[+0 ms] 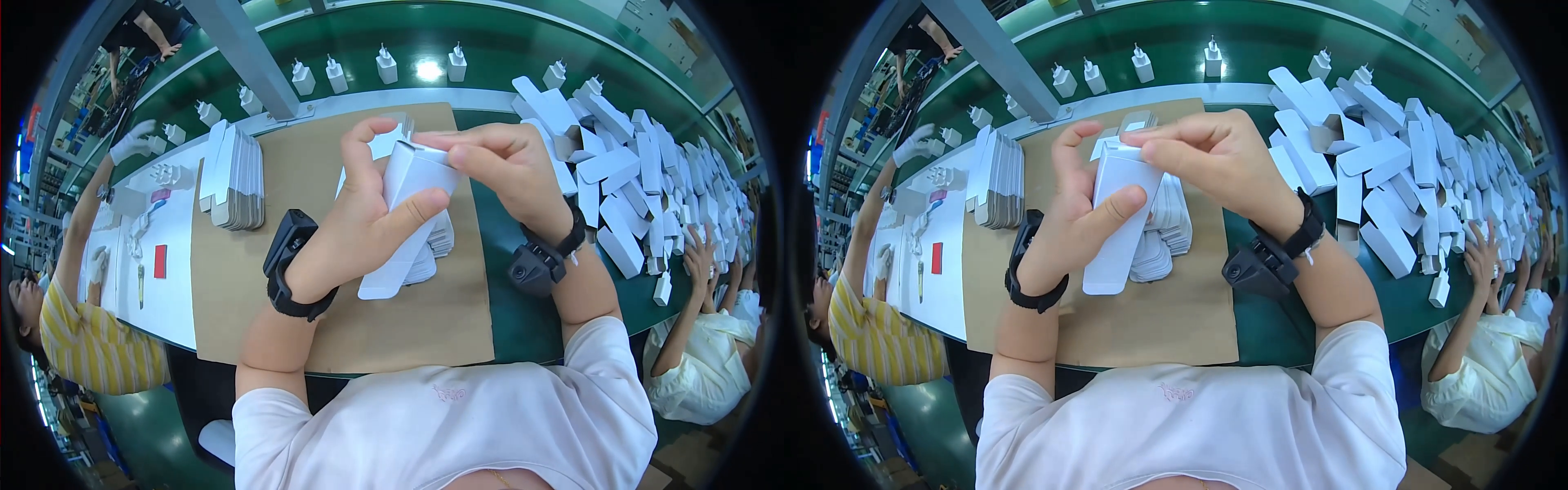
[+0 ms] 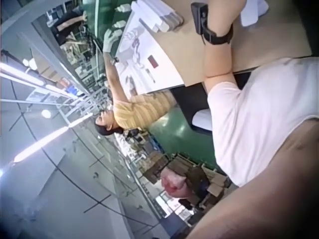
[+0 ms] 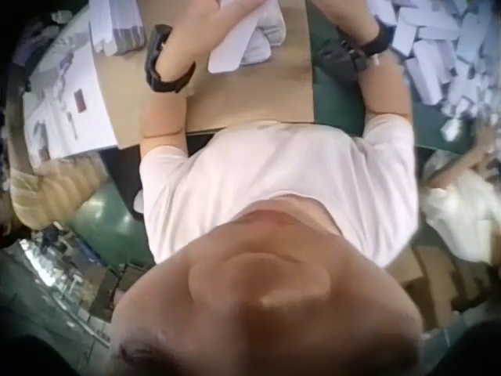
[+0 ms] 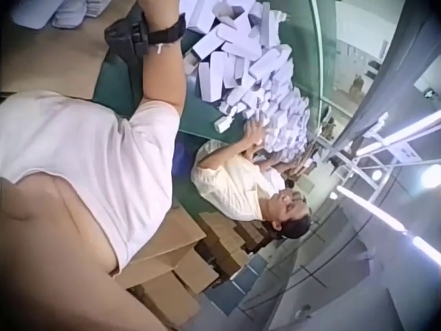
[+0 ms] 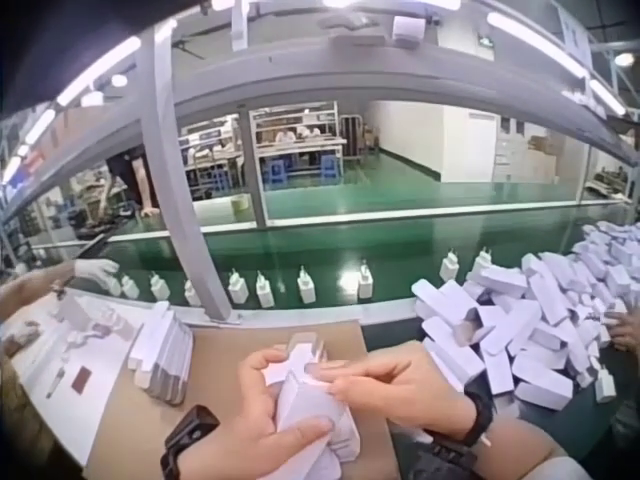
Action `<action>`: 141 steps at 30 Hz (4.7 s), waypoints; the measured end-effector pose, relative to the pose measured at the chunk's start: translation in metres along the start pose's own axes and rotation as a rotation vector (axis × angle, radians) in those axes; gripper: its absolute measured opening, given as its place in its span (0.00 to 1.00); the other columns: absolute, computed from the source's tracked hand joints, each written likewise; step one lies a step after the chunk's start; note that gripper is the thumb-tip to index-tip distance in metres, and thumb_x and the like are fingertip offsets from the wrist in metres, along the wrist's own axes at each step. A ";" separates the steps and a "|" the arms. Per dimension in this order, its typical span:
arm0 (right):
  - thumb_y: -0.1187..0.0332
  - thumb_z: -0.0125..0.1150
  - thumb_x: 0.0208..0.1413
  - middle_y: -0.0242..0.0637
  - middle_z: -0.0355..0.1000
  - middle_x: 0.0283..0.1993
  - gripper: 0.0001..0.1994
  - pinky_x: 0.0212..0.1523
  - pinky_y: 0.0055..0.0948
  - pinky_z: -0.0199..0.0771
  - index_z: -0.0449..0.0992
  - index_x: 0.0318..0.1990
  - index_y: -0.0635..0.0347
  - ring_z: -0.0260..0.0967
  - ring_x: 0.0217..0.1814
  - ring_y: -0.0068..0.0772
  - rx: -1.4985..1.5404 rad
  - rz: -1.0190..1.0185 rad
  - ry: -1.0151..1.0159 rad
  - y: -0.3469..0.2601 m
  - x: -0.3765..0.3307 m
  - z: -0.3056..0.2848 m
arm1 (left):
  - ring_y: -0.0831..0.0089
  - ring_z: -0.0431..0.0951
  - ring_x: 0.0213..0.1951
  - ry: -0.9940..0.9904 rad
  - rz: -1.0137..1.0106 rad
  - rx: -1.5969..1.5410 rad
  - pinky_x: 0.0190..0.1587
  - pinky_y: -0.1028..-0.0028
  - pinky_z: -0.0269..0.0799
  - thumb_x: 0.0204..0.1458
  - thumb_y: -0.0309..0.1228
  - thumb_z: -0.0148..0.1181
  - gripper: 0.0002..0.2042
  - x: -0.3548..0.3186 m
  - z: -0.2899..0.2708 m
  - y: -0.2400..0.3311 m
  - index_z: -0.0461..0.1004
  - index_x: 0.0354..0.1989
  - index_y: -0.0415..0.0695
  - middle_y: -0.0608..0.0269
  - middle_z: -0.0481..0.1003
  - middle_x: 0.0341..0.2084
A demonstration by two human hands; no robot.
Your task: The person picks up a flat box from a stack, folds it into a rectangular shape, and tucks in the bottom flaps. They then fold and tuck the top flaps before placing the assembled box onto a pile on the conveyor belt.
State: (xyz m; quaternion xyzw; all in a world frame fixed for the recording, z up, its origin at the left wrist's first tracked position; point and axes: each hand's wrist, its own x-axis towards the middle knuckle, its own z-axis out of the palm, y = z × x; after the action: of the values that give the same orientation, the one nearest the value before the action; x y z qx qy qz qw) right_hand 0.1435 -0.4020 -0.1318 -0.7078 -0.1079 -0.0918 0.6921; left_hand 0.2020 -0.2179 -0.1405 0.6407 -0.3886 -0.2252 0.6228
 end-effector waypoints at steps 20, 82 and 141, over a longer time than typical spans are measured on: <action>0.70 0.59 0.49 0.30 0.74 0.30 0.10 0.28 0.15 0.67 0.77 0.40 0.59 0.68 0.29 0.15 -0.974 -0.341 0.944 -0.065 -0.078 -0.143 | 0.52 0.68 0.46 0.223 -0.179 1.121 0.47 0.65 0.64 0.44 0.41 0.60 0.31 0.015 -0.013 -0.009 0.57 0.54 0.37 0.41 0.68 0.42; 0.68 0.51 0.57 0.34 0.69 0.33 0.05 0.37 0.20 0.64 0.64 0.33 0.59 0.64 0.35 0.19 -0.030 -0.300 0.276 0.007 0.016 0.013 | 0.77 0.62 0.45 0.068 0.230 -0.189 0.45 0.76 0.62 0.53 0.34 0.51 0.23 0.026 0.010 0.010 0.50 0.54 0.47 0.60 0.61 0.44; 0.65 0.59 0.48 0.35 0.75 0.31 0.11 0.34 0.20 0.68 0.77 0.36 0.61 0.70 0.30 0.23 -0.847 -0.179 0.503 -0.042 -0.022 -0.072 | 0.74 0.74 0.25 0.435 -0.504 0.341 0.24 0.79 0.69 0.36 0.33 0.69 0.19 -0.006 -0.065 -0.047 0.69 0.33 0.34 0.58 0.74 0.24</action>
State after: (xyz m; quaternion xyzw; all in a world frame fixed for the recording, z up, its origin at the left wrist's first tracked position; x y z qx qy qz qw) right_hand 0.1122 -0.4733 -0.0954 -0.8705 0.0487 -0.3547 0.3377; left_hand 0.2588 -0.1769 -0.1798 0.8436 -0.1091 -0.1622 0.5001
